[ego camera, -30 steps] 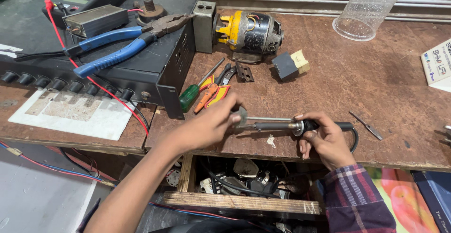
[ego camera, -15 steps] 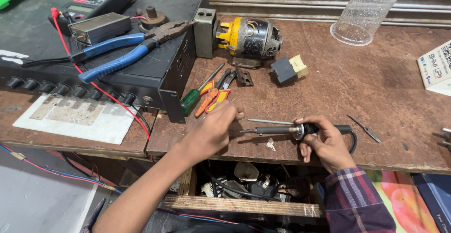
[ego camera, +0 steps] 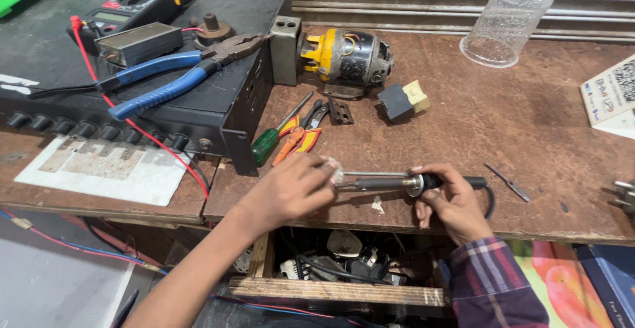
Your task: The person cleans a soldering iron tip using a metal sponge and then uses a screwdriver to scrape the tip. The person holds the soldering iron with one hand and manipulates the cleaning tools with the other.
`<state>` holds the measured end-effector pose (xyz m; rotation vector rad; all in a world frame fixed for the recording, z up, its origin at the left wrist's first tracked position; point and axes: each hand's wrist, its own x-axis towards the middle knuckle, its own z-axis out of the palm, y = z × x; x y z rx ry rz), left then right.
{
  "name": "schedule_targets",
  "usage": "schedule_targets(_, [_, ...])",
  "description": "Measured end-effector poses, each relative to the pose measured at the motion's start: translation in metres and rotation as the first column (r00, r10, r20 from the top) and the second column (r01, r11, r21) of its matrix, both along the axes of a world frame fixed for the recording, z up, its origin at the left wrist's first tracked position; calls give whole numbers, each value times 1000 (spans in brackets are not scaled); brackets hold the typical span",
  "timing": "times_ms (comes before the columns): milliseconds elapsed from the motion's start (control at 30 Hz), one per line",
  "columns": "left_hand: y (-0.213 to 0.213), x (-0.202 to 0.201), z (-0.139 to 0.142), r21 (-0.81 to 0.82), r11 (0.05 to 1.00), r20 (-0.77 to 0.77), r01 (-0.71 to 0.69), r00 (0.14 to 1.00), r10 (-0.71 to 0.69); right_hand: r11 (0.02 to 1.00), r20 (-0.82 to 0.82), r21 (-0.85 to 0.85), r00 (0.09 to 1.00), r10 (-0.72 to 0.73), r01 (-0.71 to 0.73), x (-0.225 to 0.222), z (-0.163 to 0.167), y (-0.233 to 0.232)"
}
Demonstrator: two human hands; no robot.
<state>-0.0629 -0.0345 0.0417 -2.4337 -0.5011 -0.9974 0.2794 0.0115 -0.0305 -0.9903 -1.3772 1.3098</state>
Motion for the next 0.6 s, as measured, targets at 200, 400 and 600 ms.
schedule_targets(200, [-9,11,-8,-433,897,516,-85,793,324,996,148,-43,985,86,-80,-9,8,-4])
schedule_targets(400, [-36,26,-1,-636,771,552,19,710,437,998,169,-11,984,59,-58,-11,12,-7])
schedule_targets(600, [-60,49,2,-776,536,626,333,514,587,996,205,13,975,87,-92,-11,12,-6])
